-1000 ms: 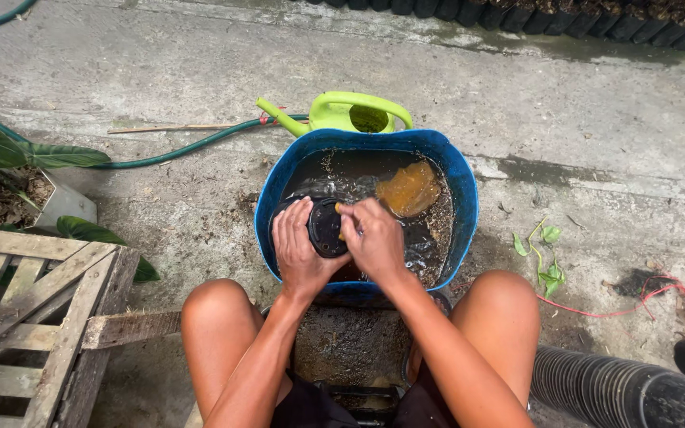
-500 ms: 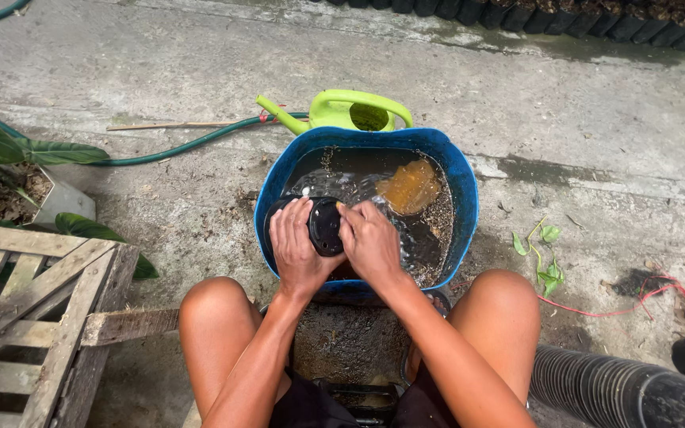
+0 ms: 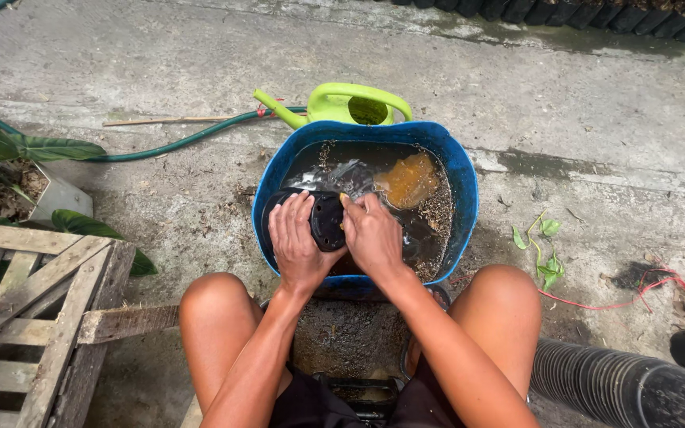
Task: The person sits by a blue basin filled with water and scrubs black plastic nursery pots, rubbing the rim and inside with a small orange sponge and dipping the pot repeatedly in the water. They work through pots one at a time, then lift a cleaned pot out of the basin.
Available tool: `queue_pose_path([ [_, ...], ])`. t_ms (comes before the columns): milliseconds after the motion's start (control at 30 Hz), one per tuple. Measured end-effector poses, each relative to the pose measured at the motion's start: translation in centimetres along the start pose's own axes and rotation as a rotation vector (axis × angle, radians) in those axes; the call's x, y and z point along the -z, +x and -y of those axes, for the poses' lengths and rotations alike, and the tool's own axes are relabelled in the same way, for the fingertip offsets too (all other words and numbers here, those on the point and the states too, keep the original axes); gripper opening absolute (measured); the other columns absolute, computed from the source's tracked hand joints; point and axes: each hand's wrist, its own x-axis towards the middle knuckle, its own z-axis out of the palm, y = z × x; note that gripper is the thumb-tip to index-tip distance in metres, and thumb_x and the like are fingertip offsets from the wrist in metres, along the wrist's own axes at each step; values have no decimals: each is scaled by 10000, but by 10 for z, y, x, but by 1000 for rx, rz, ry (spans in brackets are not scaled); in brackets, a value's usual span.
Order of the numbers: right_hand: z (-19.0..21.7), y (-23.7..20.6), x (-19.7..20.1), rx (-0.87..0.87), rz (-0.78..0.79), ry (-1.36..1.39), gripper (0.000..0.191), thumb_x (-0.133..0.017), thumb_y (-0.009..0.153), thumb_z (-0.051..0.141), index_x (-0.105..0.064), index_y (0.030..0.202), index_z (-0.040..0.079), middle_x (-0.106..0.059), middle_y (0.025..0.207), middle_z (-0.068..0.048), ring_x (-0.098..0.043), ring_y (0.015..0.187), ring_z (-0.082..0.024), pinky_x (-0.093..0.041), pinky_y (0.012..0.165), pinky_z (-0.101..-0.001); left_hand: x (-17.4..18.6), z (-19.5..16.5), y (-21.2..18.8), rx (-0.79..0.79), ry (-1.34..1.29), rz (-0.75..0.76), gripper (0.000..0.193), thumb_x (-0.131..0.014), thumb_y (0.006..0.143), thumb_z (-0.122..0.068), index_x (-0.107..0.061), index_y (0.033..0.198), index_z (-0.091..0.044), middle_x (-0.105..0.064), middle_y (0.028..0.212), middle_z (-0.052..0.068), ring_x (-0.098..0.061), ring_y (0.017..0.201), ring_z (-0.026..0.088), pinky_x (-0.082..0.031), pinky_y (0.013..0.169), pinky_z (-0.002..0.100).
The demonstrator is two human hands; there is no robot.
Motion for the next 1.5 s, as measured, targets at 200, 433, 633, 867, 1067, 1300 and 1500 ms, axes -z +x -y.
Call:
queue_pose_path([
  [200,4,-27,0,32,156,-54,251,-695,877,115,-773,1105,47,-684,924,-113,-702,797,-300,-571,692,-433,-3,8,0,15,76,-28,916,-952,667,-272,-483,1404,3,-542,1436,172,-489,1389,361,-304,1214,557],
  [433,-7,4,24,-277,31,326,227,-681,947,136,-770,1153,100,-739,984,-88,-749,769,-233,-580,684,-354,2,2,3,10,-32,-1,1007,-978,569,-286,-470,1387,9,-546,1424,182,-495,1370,373,-312,1204,560],
  [633,10,-2,17,-15,64,282,243,-672,923,83,-759,1147,46,-718,1008,-128,-731,802,-278,-570,718,-367,3,-3,2,28,-19,-46,980,-981,611,-286,-465,1391,8,-540,1418,187,-500,1364,371,-315,1197,564],
  [867,0,-10,26,28,163,269,179,-685,917,77,-791,1060,63,-741,989,-110,-744,826,-265,-580,740,-354,7,1,4,60,-39,-68,993,-977,604,-292,-460,1400,1,-542,1421,177,-501,1360,369,-330,1203,541],
  [1067,4,12,30,-16,0,313,254,-687,937,97,-745,1180,48,-714,1055,-124,-733,784,-242,-574,707,-341,7,-7,1,23,-64,-41,1009,-973,576,-295,-460,1393,2,-546,1413,179,-506,1353,377,-324,1197,548],
  [1300,-2,-4,30,150,134,153,255,-723,909,129,-738,1147,39,-694,1012,-130,-712,807,-290,-571,722,-385,1,0,-1,17,-12,-7,974,-966,608,-297,-473,1395,-3,-545,1418,172,-503,1365,365,-314,1210,550],
  [1500,-25,-15,20,50,330,250,176,-717,929,187,-772,1027,52,-729,972,-112,-727,846,-281,-567,747,-381,2,6,-1,61,29,29,1014,-975,585,-318,-461,1397,3,-535,1415,182,-495,1365,374,-311,1204,560],
])
